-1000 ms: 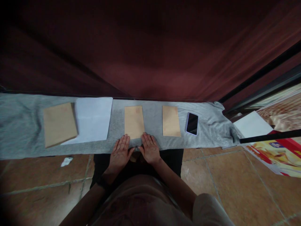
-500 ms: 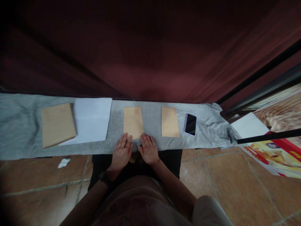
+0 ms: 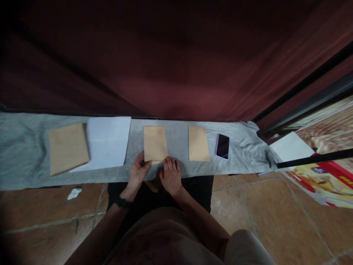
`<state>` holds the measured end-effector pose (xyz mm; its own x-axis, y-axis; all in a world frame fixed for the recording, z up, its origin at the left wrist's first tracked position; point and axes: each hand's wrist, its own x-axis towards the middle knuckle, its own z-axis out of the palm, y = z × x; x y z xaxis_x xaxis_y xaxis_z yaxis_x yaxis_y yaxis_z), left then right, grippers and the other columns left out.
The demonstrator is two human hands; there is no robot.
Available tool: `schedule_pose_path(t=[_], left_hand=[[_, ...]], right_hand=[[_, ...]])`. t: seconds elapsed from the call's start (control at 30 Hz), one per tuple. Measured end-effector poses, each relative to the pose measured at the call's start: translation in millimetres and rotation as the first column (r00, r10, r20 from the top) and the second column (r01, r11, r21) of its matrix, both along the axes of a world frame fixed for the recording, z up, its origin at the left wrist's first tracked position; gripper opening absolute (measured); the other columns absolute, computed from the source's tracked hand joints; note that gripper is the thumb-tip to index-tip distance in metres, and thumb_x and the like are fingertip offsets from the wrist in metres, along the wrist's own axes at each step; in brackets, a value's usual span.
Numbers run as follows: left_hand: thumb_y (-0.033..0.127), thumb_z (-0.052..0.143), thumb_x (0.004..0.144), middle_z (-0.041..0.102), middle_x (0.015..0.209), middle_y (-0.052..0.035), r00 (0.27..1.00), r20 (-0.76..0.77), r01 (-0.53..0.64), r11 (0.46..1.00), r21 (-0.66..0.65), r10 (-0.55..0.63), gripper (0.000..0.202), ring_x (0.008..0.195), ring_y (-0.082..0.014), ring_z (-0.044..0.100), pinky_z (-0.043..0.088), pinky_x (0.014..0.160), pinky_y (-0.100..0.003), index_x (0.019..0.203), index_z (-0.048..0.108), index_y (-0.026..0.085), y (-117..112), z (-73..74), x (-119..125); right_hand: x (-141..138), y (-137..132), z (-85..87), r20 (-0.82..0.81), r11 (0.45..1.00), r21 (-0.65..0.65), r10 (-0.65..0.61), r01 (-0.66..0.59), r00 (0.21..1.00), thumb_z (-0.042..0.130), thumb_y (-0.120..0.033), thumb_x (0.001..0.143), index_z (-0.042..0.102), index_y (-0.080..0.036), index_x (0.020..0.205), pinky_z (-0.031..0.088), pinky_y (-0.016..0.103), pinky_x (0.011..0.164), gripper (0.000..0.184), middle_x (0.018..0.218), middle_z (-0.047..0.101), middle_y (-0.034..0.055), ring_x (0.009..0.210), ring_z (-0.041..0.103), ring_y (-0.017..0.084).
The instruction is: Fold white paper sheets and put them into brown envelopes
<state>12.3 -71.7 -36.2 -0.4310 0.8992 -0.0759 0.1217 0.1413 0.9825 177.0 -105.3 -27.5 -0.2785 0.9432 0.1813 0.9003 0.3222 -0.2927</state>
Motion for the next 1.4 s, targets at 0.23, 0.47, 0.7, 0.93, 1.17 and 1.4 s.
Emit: schedule_pose_path(t=[0.23,0.47,0.7,0.93,1.17,1.4], left_hand=[[0.026,0.073,0.076,0.063,0.071,0.0048,0.991,0.123,0.051,0.996,0.072,-0.06,0.049,0.065,-0.0131,0.06,0.053,0.07,-0.028,0.124,0.067,0.018,6,33.3,18],[0.053,0.063,0.092,0.073,0.117,-0.0096,0.979,0.113,0.164,0.986,0.032,-0.167,0.055,0.103,-0.0212,0.07,0.058,0.088,-0.034,0.136,0.063,0.02,-4,46.4,35],[0.057,0.076,0.076,0.076,0.092,-0.0071,0.897,0.415,0.245,0.953,-0.177,-0.154,0.052,0.078,-0.0188,0.073,0.06,0.07,-0.031,0.109,0.07,0.016,-12,20.0,36],[0.051,0.077,0.071,0.067,0.065,-0.0005,0.936,0.29,0.277,0.925,-0.26,-0.198,0.033,0.057,-0.0159,0.065,0.053,0.055,-0.027,0.075,0.069,0.019,1,17.2,24],[0.039,0.078,0.069,0.066,0.058,-0.002,0.942,0.265,0.295,0.88,-0.373,-0.203,0.023,0.05,-0.017,0.064,0.05,0.048,-0.027,0.069,0.067,0.019,8,13.4,0],[0.042,0.078,0.07,0.066,0.059,0.0021,0.954,0.25,0.256,0.889,-0.381,-0.168,0.03,0.05,-0.0165,0.065,0.05,0.049,-0.026,0.08,0.058,0.022,4,9.5,2]], right_hand=[[-10,27,28.1,0.055,0.989,-0.092,-0.11,0.115,0.992,0.058,-0.031,0.101,0.062,-0.015,0.127,0.053,0.043,0.097,0.031,0.119,0.071,0.0163,0.109,0.066,0.029],[2,51,15.2,-0.679,0.921,-0.364,-0.365,0.14,0.637,0.049,-0.043,0.102,0.07,-0.021,0.098,0.057,0.035,0.084,0.031,0.098,0.073,0.011,0.089,0.071,0.023],[-14,35,-5.8,-0.772,0.767,-0.618,-0.634,-0.176,-0.054,0.071,-0.062,0.079,0.065,-0.022,0.081,0.061,0.034,0.072,0.04,0.067,0.071,0.0012,0.066,0.071,0.02],[-18,26,2.5,-0.733,0.682,-0.631,-0.68,-0.37,-0.005,0.072,-0.05,0.082,0.066,-0.021,0.081,0.062,0.036,0.083,0.03,0.076,0.076,0.0045,0.077,0.075,0.021],[12,11,2.7,-0.722,0.643,-0.681,-0.67,-0.35,0.173,0.066,-0.046,0.087,0.074,-0.017,0.101,0.062,0.037,0.078,0.033,0.099,0.08,0.0104,0.081,0.075,0.021],[50,13,-3.0,-0.474,0.993,-0.109,-0.016,-0.041,0.88,0.043,-0.021,0.101,0.07,-0.021,0.131,0.048,0.044,0.115,0.04,0.137,0.069,0.0101,0.13,0.062,0.024]])
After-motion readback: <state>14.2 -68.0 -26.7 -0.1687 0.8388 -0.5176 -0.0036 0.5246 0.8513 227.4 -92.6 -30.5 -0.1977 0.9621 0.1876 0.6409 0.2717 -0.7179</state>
